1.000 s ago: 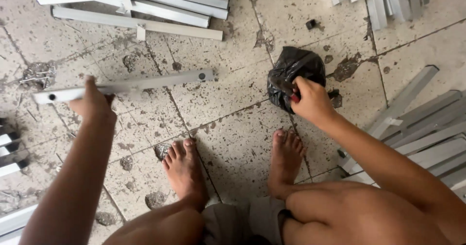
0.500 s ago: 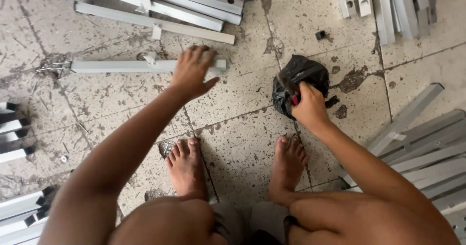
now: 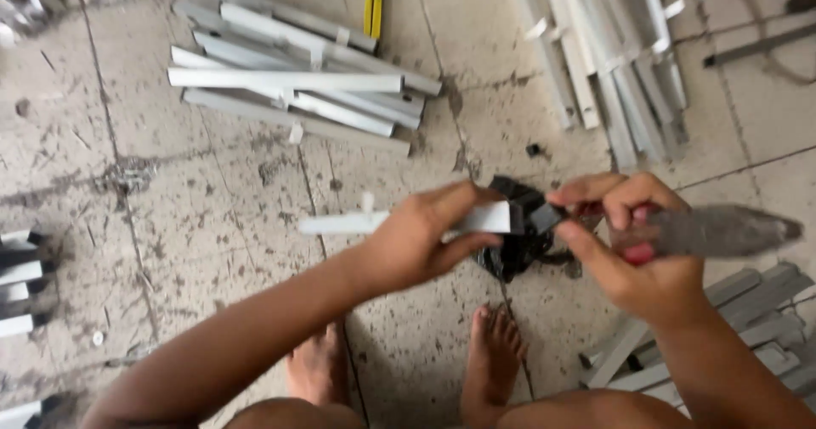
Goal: Removing plastic inserts from the ends of aluminum profiles using pliers
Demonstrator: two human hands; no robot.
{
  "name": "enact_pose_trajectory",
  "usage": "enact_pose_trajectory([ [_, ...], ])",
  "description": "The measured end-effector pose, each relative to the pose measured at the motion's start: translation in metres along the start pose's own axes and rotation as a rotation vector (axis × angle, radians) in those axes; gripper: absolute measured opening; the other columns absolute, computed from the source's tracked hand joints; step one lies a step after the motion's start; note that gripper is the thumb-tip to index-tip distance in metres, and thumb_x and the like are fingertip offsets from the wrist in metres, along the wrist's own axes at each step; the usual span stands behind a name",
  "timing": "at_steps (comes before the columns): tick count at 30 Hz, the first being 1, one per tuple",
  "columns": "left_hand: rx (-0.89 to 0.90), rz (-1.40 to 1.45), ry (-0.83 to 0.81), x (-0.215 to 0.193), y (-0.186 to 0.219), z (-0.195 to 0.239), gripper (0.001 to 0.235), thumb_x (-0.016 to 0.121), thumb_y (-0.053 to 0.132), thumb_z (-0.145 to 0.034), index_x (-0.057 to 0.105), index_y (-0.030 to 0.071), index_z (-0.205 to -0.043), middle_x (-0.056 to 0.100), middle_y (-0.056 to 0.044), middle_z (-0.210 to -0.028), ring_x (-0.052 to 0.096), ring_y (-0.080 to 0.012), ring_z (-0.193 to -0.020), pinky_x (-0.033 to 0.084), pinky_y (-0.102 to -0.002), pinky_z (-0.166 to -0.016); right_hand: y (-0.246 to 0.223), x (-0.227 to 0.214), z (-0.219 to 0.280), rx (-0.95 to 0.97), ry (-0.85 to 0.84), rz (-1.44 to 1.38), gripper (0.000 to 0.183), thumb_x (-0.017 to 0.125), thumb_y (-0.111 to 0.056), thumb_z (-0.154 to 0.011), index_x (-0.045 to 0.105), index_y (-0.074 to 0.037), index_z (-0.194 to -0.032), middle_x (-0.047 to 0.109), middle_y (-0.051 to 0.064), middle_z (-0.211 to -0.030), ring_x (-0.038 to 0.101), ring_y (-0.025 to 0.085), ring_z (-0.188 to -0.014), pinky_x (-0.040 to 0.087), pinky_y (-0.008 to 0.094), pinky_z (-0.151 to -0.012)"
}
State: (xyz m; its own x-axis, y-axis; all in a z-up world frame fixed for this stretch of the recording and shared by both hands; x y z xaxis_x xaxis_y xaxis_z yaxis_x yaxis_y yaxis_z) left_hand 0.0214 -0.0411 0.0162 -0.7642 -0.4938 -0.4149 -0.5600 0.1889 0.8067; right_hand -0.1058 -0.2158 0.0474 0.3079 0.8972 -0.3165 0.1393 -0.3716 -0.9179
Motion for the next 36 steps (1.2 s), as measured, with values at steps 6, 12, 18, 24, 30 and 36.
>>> enact_pose_trajectory([
  [6,-0.034,0.157,0.076,-0.007,0.023,-0.003,0.028,0.069,0.013,-0.092,0.057,0.001,-0.115,0.068,-0.009,-0.097,0.065,-0.0191,-0.071,0.053,-0.030,-0.060,-0.064,0.021,-0.020,0.016,-0.047,0.255,0.034,0.068,0.006,-0.080,0.038,-0.010,-0.077,0.073,0.016,-0.104,0.074,0.025,-0.114,0.058,0.026,-0.081],
  [12,0.047,0.107,0.087,-0.005,0.014,0.001,0.026,0.067,0.013,-0.095,0.055,0.001,-0.115,0.067,-0.010,-0.094,0.066,-0.0183,-0.068,0.057,-0.029,-0.057,-0.080,0.033,-0.027,-0.108,-0.151,0.527,0.043,0.085,0.002,-0.064,0.045,-0.010,-0.076,0.074,0.014,-0.112,0.075,0.021,-0.109,0.057,0.024,-0.067],
  [18,0.087,0.132,0.108,-0.015,0.012,0.002,0.022,0.065,0.014,-0.096,0.056,0.001,-0.111,0.068,-0.010,-0.088,0.067,-0.0185,-0.068,0.059,-0.028,-0.058,-0.100,0.040,-0.045,-0.046,-0.324,0.666,0.030,0.083,-0.004,-0.064,0.055,-0.007,-0.073,0.078,0.011,-0.116,0.077,0.015,-0.087,0.058,0.026,-0.063],
  [24,0.122,0.206,0.071,-0.012,0.011,0.008,0.029,0.067,0.018,-0.094,0.057,0.000,-0.115,0.070,-0.012,-0.094,0.066,-0.0193,-0.067,0.057,-0.029,-0.058,-0.096,0.033,-0.051,0.130,-0.558,0.709,0.039,0.062,0.009,-0.045,0.063,-0.010,-0.079,0.084,0.004,-0.111,0.049,0.011,-0.039,0.032,0.027,-0.036],
  [30,0.154,0.368,-0.109,-0.007,0.014,0.008,0.021,0.071,0.015,-0.090,0.061,0.003,-0.104,0.074,-0.009,-0.084,0.069,-0.0155,-0.063,0.056,-0.026,-0.056,-0.101,0.037,-0.043,0.216,-0.837,0.795,0.052,0.065,0.010,-0.045,0.073,-0.014,-0.090,0.083,-0.006,-0.106,0.075,0.013,-0.073,0.057,0.031,-0.064],
  [36,0.167,0.280,0.100,-0.013,0.008,0.016,0.030,0.072,0.016,-0.090,0.063,-0.002,-0.113,0.074,-0.013,-0.094,0.070,-0.0217,-0.071,0.058,-0.031,-0.063,-0.109,0.054,-0.037,0.075,-0.361,0.764,0.028,0.084,-0.008,-0.064,0.057,-0.010,-0.072,0.082,0.003,-0.098,0.066,0.009,-0.048,0.048,0.023,-0.041],
])
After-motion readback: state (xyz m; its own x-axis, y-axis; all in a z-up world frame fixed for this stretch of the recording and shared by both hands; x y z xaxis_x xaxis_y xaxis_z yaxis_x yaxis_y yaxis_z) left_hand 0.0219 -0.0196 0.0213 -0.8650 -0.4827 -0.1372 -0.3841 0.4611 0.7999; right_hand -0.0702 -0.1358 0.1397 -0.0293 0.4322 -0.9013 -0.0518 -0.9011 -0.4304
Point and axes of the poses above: each hand's wrist, its own z-axis away from the middle knuckle, its own x-axis out of the palm, y = z × x, the point moved 5 cm from there along -z, towards the middle knuckle
